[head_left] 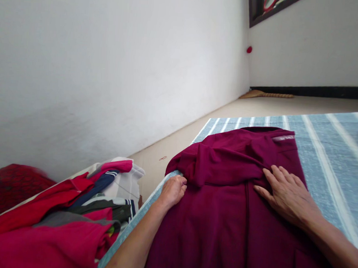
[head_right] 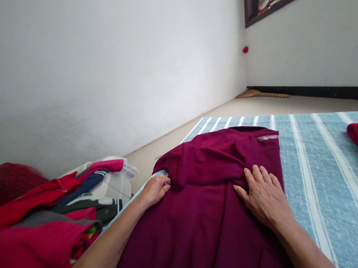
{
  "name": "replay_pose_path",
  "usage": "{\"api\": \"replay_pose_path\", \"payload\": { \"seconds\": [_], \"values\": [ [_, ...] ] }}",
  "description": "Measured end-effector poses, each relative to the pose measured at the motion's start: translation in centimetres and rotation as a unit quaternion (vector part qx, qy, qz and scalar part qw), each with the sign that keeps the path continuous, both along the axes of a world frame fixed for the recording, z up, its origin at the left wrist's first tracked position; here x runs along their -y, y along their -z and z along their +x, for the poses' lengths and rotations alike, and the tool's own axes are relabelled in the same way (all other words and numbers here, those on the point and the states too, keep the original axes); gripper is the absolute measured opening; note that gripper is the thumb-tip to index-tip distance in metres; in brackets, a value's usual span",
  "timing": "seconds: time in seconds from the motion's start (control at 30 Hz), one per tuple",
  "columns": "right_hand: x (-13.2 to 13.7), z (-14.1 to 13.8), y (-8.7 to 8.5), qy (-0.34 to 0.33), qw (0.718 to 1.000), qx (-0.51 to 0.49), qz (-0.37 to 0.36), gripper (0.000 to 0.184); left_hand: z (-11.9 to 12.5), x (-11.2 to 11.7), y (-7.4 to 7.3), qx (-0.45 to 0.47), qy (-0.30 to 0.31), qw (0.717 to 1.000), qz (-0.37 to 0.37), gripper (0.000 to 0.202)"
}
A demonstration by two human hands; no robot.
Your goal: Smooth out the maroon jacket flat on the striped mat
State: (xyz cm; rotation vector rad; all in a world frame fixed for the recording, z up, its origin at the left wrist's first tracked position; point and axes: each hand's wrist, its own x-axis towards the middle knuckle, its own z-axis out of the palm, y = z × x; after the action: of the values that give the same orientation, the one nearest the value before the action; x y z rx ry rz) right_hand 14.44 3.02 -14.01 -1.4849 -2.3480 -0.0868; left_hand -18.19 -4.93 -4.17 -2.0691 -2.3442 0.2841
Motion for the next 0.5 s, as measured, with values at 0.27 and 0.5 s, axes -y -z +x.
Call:
{"api": "replay_pose_path", "payload": {
  "seconds": [0.27, 0.5],
  "values": [
    [0.0, 0.0, -0.1, 0.003, 1.0, 0.004, 0.005, 0.065, 1.1, -0.4, -0.4, -0.088, 0.032, 0.995, -0.042, 0.024],
    [-0.1, 0.1, -0.1, 0.0, 1.0, 0.004, 0.007, 0.065, 1.8, -0.9, -0.5, -0.121, 0.084, 0.987, -0.066, 0.026]
  ]
}}
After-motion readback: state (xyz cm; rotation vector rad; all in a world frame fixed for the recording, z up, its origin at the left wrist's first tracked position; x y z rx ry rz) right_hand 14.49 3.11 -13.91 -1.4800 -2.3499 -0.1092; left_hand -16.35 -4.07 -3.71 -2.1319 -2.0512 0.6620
